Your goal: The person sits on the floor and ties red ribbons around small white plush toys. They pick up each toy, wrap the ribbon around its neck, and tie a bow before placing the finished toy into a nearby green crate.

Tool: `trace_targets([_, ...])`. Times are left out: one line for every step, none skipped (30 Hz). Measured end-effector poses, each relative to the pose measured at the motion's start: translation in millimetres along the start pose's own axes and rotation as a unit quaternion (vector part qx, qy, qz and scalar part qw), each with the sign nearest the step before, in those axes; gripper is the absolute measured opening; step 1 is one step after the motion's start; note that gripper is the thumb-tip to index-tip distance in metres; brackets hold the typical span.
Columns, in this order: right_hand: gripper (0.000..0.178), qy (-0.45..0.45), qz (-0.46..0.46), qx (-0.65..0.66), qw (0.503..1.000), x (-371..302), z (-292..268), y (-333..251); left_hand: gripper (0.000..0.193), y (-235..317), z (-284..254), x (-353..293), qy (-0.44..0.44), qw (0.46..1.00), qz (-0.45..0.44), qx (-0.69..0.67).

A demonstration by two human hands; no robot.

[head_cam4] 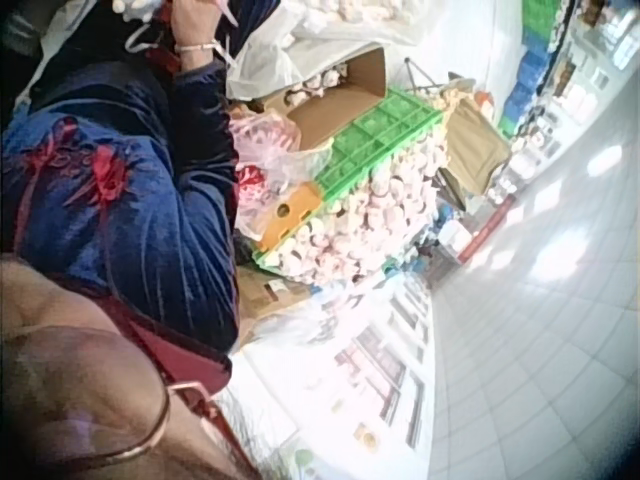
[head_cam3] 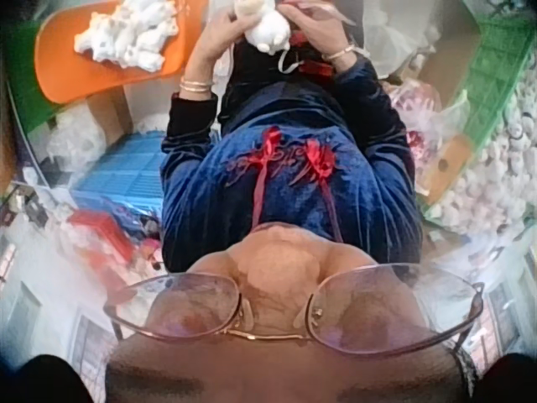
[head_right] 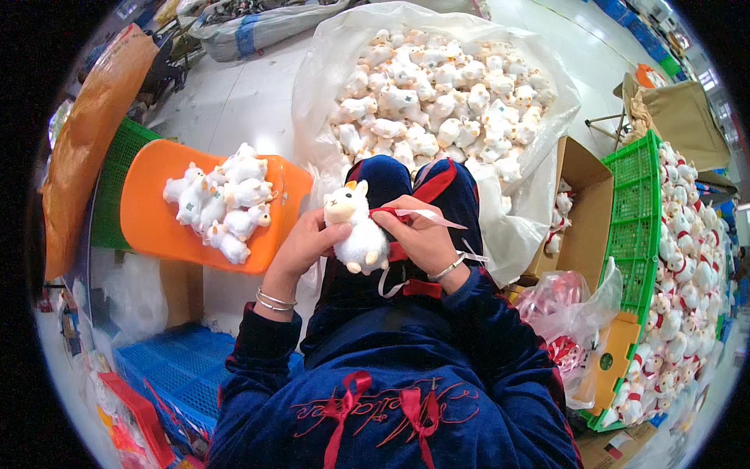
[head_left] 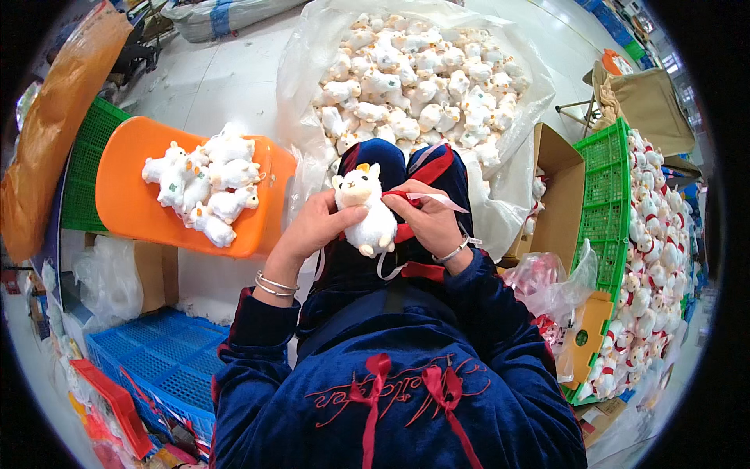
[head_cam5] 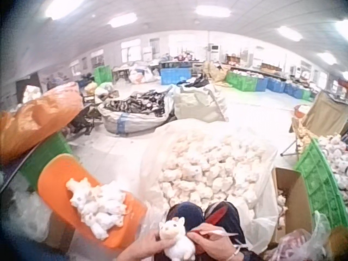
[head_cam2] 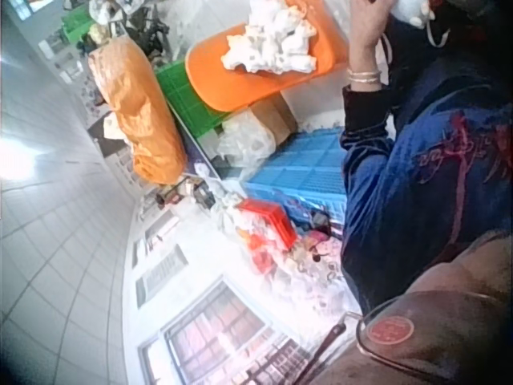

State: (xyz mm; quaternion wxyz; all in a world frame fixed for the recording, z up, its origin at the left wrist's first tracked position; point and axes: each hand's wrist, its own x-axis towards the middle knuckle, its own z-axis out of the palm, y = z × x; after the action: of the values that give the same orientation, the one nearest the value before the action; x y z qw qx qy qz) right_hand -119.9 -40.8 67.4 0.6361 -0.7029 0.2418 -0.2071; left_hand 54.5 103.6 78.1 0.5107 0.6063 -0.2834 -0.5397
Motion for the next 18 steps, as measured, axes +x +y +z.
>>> trace_targets([0.012, 0.004, 0.017, -0.007, 1.000, 2.6, 3.4, -0.4, 0.040, -3.1, -2.1, 2.2, 0.008, 1.000, -0.009, 0.001])
trace_targets([0.013, 0.020, 0.025, 0.023, 0.999, 5.9, 7.2, 7.1, 0.040, -4.9, -3.4, 5.2, 0.014, 1.000, -0.016, 0.002])
trace_targets([0.012, 0.019, 0.022, 0.001, 1.000, 8.9, 8.3, 11.3, 0.041, -5.3, -4.4, 7.9, 0.022, 0.999, -0.012, 0.042])
trace_targets([0.012, 0.019, 0.019, -0.021, 0.999, 11.7, 9.1, 14.6, 0.042, -5.6, -5.4, 10.6, 0.030, 0.996, -0.007, 0.082])
trace_targets([0.012, 0.019, 0.015, -0.042, 0.999, 14.3, 9.9, 18.9, 0.042, -5.6, -7.1, 12.7, 0.038, 0.992, -0.003, 0.122])
trace_targets([0.012, 0.022, -0.019, -0.083, 0.996, 16.1, 10.9, 28.4, 0.043, -7.4, -10.5, 14.8, 0.040, 0.989, -0.036, 0.141])
trace_targets([0.012, 0.026, -0.023, -0.083, 0.996, 17.3, 12.1, 33.1, 0.044, -7.3, -11.6, 14.6, 0.045, 0.988, -0.036, 0.144])
trace_targets([0.013, 0.031, -0.025, -0.083, 0.996, 18.1, 13.9, 35.7, 0.044, -7.8, -12.4, 14.5, 0.050, 0.987, -0.038, 0.147])
trace_targets([0.014, 0.035, -0.028, -0.084, 0.995, 18.9, 15.3, 37.0, 0.045, -8.9, -13.1, 14.8, 0.054, 0.987, -0.039, 0.149])
trace_targets([0.013, 0.043, -0.052, -0.110, 0.992, 19.7, 16.1, 36.6, 0.045, -11.9, -14.0, 16.6, 0.059, 0.984, -0.042, 0.161])
trace_targets([0.012, 0.043, -0.065, -0.122, 0.989, 21.1, 16.3, 35.9, 0.046, -14.4, -15.1, 18.8, 0.064, 0.982, -0.043, 0.175])
trace_targets([0.012, 0.043, -0.078, -0.133, 0.987, 22.3, 15.9, 35.6, 0.047, -15.6, -15.6, 20.2, 0.070, 0.979, -0.044, 0.188])
trace_targets([0.011, 0.043, -0.091, -0.144, 0.984, 23.3, 15.0, 35.1, 0.048, -15.4, -15.7, 19.9, 0.067, 0.980, -0.039, 0.184])
trace_targets([0.011, 0.037, -0.090, -0.160, 0.982, 23.9, 14.1, 33.6, 0.049, -14.5, -15.7, 18.7, 0.064, 0.981, -0.034, 0.180])
trace_targets([0.011, 0.031, -0.089, -0.176, 0.980, 23.6, 12.7, 31.1, 0.050, -14.4, -15.6, 17.9, 0.060, 0.982, -0.029, 0.177])
trace_targets([0.012, 0.026, -0.087, -0.192, 0.977, 23.0, 11.1, 28.4, 0.049, -18.8, -15.6, 18.7, 0.058, 0.984, -0.021, 0.164])
trace_targets([0.011, 0.024, -0.093, -0.188, 0.977, 21.8, 9.4, 26.2, 0.048, -24.7, -15.4, 19.7, 0.057, 0.987, -0.013, 0.152])
trace_targets([0.010, 0.022, -0.099, -0.184, 0.978, 20.2, 7.6, 23.8, 0.048, -28.7, -15.3, 20.3, 0.056, 0.989, -0.005, 0.139])
